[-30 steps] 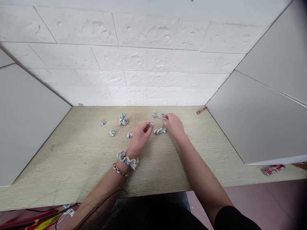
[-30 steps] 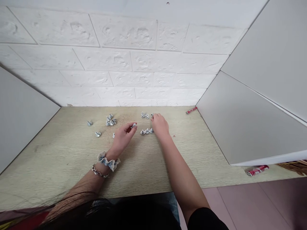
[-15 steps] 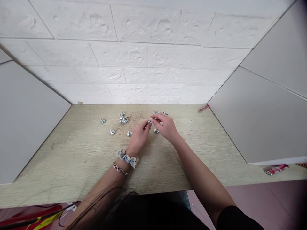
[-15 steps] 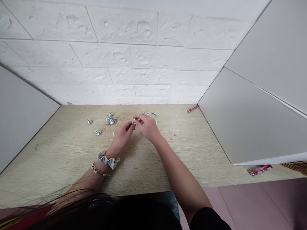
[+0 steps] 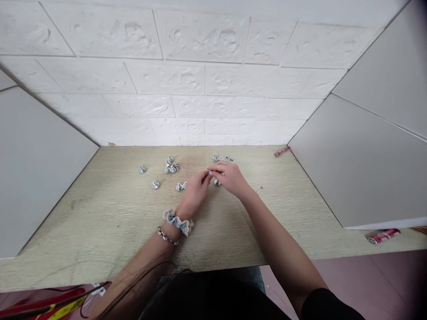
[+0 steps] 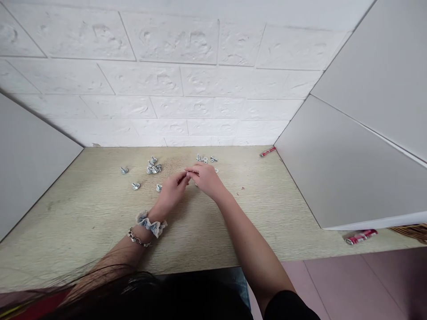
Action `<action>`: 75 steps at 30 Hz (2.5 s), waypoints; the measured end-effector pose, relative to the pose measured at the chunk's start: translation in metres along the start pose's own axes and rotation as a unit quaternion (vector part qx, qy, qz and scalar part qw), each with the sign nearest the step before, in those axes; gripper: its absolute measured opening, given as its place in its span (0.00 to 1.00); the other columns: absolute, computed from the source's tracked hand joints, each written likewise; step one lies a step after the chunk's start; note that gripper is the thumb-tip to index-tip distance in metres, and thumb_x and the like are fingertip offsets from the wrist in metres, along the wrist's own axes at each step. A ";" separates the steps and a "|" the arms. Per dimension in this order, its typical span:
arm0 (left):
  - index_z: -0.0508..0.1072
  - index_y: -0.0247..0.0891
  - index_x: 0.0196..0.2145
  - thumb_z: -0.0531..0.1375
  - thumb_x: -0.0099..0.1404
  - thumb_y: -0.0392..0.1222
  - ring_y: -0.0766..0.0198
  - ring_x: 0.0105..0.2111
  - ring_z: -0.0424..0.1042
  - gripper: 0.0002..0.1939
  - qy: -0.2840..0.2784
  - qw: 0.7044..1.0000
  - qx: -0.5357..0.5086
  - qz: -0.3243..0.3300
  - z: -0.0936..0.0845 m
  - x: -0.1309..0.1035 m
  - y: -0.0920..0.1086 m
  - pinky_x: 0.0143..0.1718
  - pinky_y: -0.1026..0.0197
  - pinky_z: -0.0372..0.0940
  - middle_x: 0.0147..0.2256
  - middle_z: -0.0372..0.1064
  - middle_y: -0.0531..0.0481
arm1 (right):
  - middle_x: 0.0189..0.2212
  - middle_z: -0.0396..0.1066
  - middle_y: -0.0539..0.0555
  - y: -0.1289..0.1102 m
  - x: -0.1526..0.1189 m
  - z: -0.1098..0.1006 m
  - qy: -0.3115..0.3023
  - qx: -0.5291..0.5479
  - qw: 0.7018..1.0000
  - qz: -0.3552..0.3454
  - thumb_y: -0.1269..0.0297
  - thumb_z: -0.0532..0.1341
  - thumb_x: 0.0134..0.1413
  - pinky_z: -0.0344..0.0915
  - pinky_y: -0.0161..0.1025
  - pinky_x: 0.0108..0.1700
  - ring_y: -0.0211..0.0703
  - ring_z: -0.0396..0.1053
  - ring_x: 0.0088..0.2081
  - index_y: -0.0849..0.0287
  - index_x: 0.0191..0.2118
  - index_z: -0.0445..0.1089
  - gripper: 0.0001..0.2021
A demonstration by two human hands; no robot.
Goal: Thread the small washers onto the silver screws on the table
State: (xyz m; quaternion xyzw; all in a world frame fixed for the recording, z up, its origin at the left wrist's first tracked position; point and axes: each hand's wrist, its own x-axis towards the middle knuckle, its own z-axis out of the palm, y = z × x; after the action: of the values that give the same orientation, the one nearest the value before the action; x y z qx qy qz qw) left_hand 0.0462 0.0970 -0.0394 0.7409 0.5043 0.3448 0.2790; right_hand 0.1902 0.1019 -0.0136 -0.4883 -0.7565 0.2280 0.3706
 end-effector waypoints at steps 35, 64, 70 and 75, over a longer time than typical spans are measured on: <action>0.72 0.35 0.29 0.50 0.61 0.37 0.66 0.25 0.64 0.11 0.013 0.997 -0.043 0.064 0.002 -0.012 0.017 0.30 0.65 0.60 0.26 0.69 0.49 | 0.57 0.56 0.58 -0.014 -0.011 0.026 0.043 0.183 0.982 -0.001 0.48 0.46 0.59 0.61 0.43 0.50 0.45 0.62 0.52 0.54 0.61 0.44 0.28; 0.67 0.31 0.30 0.54 0.60 0.53 0.68 0.24 0.64 0.19 -0.045 0.893 -0.439 -0.091 -0.007 0.000 0.014 0.29 0.65 0.61 0.24 0.64 0.50 | 0.12 0.54 0.46 -0.021 -0.012 0.015 0.257 0.328 0.909 -0.014 0.55 0.51 0.57 0.57 0.34 0.23 0.33 0.56 0.17 0.61 0.21 0.66 0.20; 0.62 0.36 0.41 0.55 0.60 0.44 0.68 0.23 0.65 0.13 -0.159 0.890 -0.417 -0.093 -0.010 -0.007 0.027 0.31 0.63 0.62 0.24 0.65 0.53 | 0.30 0.66 0.52 -0.021 -0.014 0.020 0.274 0.269 0.923 -0.038 0.57 0.52 0.57 0.63 0.39 0.39 0.40 0.66 0.35 0.58 0.36 0.66 0.12; 0.56 0.39 0.51 0.55 0.59 0.38 0.66 0.27 0.67 0.22 -0.160 0.904 -0.389 -0.081 -0.013 -0.010 0.033 0.34 0.62 0.63 0.26 0.65 0.53 | 0.49 0.64 0.57 -0.021 -0.014 0.026 0.155 0.201 0.964 -0.076 0.53 0.50 0.58 0.56 0.48 0.54 0.46 0.60 0.52 0.55 0.54 0.58 0.20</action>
State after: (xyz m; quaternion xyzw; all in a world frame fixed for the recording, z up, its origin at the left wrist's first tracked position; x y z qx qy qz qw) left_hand 0.0513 0.0775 -0.0090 0.5752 0.3372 0.3665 0.6490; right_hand 0.1614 0.0810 -0.0191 -0.3737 -0.6637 0.2682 0.5899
